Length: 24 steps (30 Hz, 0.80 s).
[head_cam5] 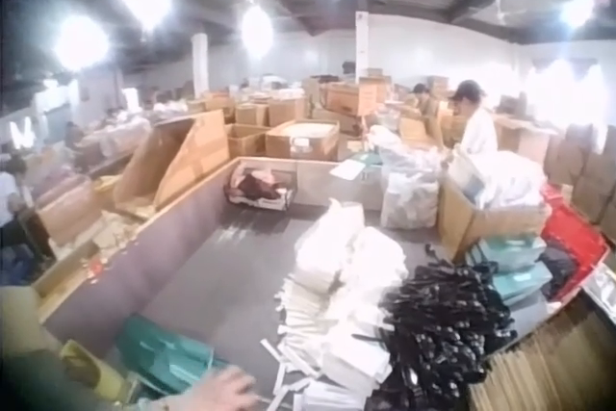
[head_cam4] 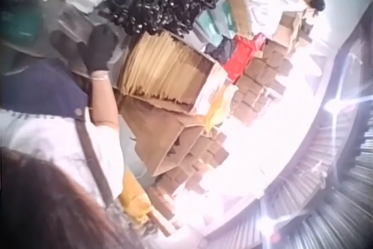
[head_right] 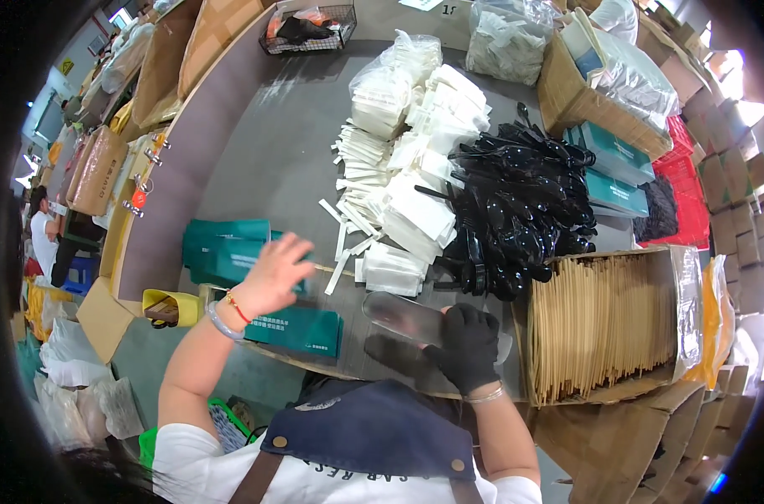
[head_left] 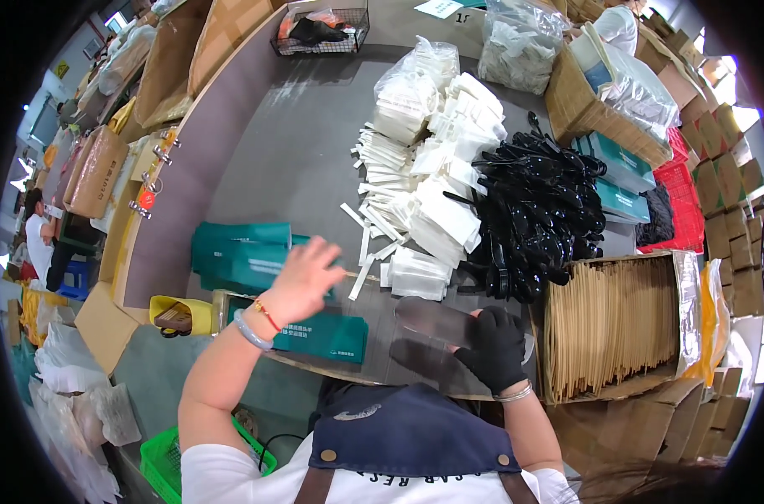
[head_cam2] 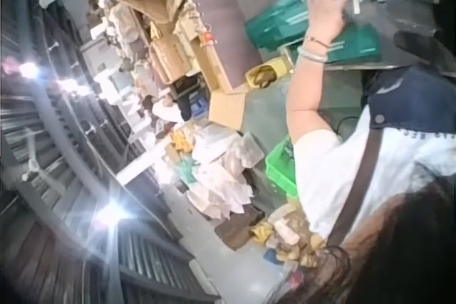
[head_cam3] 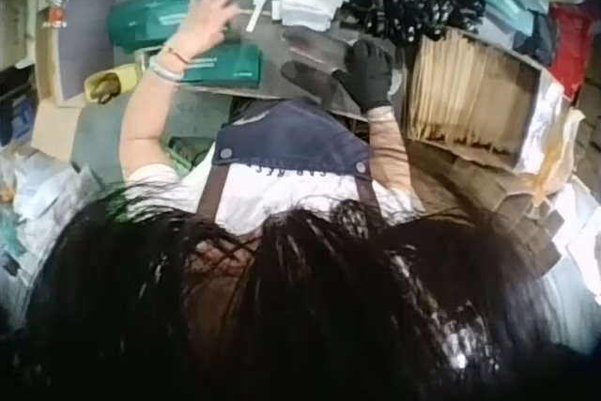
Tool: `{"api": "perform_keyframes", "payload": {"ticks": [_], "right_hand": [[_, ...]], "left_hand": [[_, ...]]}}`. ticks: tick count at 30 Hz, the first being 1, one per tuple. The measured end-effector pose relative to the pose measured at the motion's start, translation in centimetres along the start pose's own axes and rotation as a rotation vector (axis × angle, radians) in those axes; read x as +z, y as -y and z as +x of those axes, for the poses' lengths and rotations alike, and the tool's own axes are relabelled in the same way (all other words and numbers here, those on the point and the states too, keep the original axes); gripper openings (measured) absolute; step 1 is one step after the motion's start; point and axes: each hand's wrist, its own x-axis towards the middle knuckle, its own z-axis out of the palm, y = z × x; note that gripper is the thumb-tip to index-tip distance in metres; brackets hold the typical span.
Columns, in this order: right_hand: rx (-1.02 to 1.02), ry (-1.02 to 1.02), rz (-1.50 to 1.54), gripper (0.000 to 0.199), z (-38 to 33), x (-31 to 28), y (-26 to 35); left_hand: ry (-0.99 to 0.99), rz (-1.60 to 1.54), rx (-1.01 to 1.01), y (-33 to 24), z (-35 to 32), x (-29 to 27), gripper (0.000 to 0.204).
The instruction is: Packing black and white plastic strips into green paper sleeves at a factory workstation.
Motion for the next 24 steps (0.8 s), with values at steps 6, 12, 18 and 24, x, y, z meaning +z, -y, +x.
{"api": "perform_keyframes", "payload": {"ticks": [6,12,18,24], "right_hand": [[0.040,0.118,-0.029,0.060,-0.3,1.2,1.6],[-0.044,0.205,-0.100,0.059,0.2,1.1,2.9],[-0.045,0.225,-0.102,0.062,0.2,1.3,3.3],[-0.047,0.223,-0.094,0.062,0.1,1.4,3.0]], "left_hand": [[-0.271,-0.210,-0.534,-7.2,-4.5,7.0,0.075],[-0.311,-0.372,-0.711,-8.5,-5.8,11.2,0.089],[-0.297,-0.368,-0.729,-9.2,-5.0,10.2,0.090],[-0.272,-0.424,-0.724,-8.6,-5.3,10.5,0.094]]}}
